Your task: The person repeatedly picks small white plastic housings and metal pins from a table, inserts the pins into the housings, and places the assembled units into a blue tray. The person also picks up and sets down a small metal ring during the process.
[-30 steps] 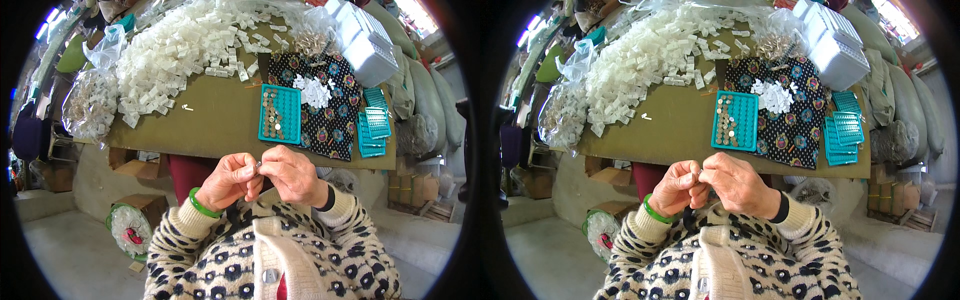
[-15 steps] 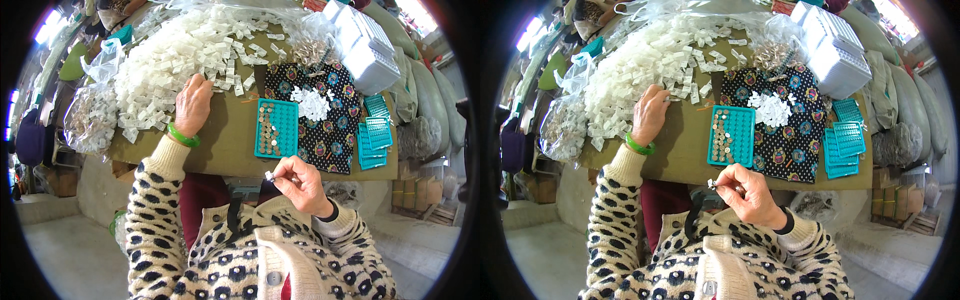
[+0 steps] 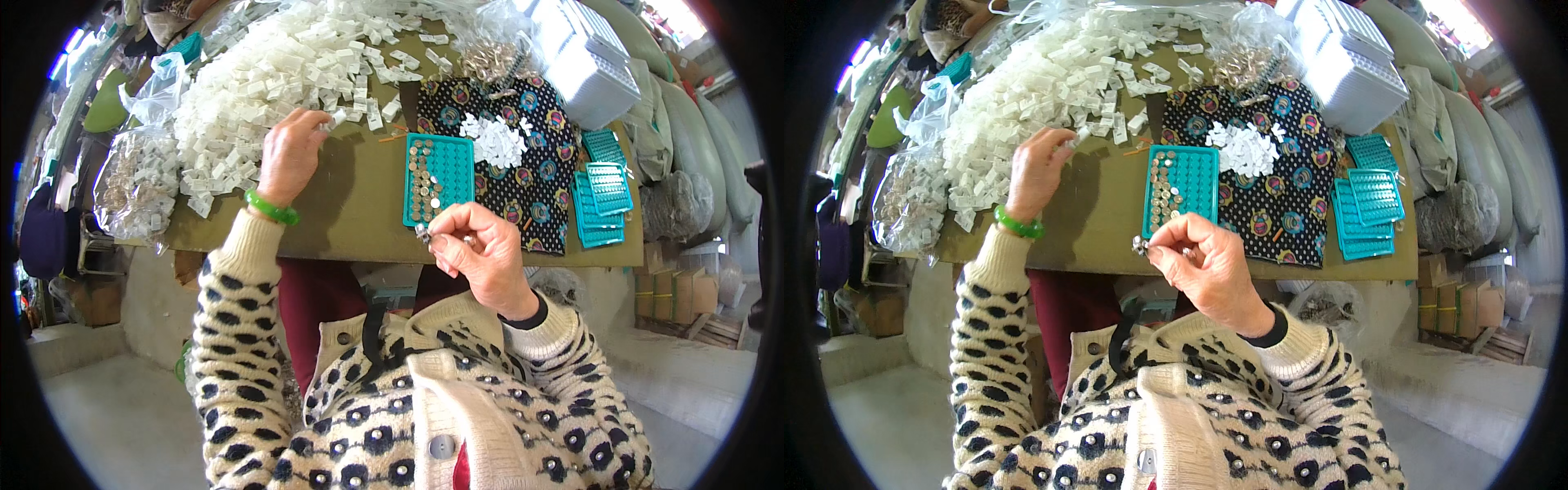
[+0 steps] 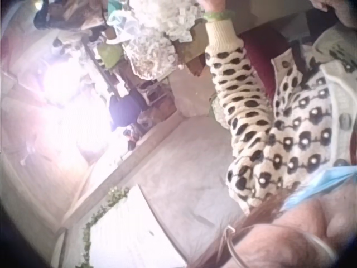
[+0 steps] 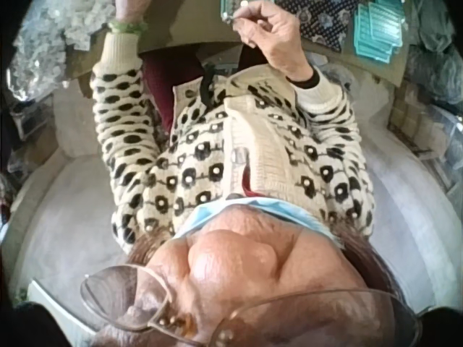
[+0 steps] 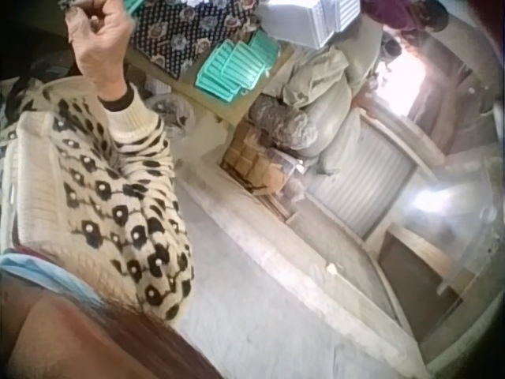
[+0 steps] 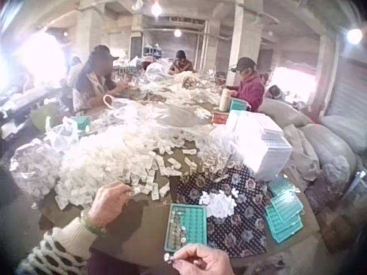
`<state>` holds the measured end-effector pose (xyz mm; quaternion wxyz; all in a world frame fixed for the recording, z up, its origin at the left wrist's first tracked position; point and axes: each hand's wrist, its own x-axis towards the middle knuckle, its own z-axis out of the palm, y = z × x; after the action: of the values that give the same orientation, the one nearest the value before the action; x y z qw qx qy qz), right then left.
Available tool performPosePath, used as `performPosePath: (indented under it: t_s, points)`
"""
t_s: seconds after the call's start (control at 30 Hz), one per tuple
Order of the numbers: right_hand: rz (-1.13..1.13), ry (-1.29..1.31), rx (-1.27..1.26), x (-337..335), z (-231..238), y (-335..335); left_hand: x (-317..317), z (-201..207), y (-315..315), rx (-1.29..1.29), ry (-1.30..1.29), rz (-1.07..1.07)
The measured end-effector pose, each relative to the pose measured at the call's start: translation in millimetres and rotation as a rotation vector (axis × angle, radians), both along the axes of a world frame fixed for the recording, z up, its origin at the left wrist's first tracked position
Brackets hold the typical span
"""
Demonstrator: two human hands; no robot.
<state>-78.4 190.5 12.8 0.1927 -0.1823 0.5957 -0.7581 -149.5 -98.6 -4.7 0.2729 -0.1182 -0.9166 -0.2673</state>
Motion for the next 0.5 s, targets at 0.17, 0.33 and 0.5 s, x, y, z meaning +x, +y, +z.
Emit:
performPosePath:
  t_s: [0.17, 0.33, 0.5]
  points:
    - [-0.042, -0.065, -0.074, 0.6, 4.3, -5.0, 71.2, 18.1, 45.3, 1.435, -0.466, -0.352]
    - [-0.025, -0.002, -0.013, 5.8, 1.6, -11.3, 124.8, -0.2, 86.1, 1.77, -0.612, -0.439]
    - [-0.027, -0.03, -0.045, 12.6, -1.7, -17.2, 136.4, -18.2, 96.4, 1.905, -0.556, -0.465]
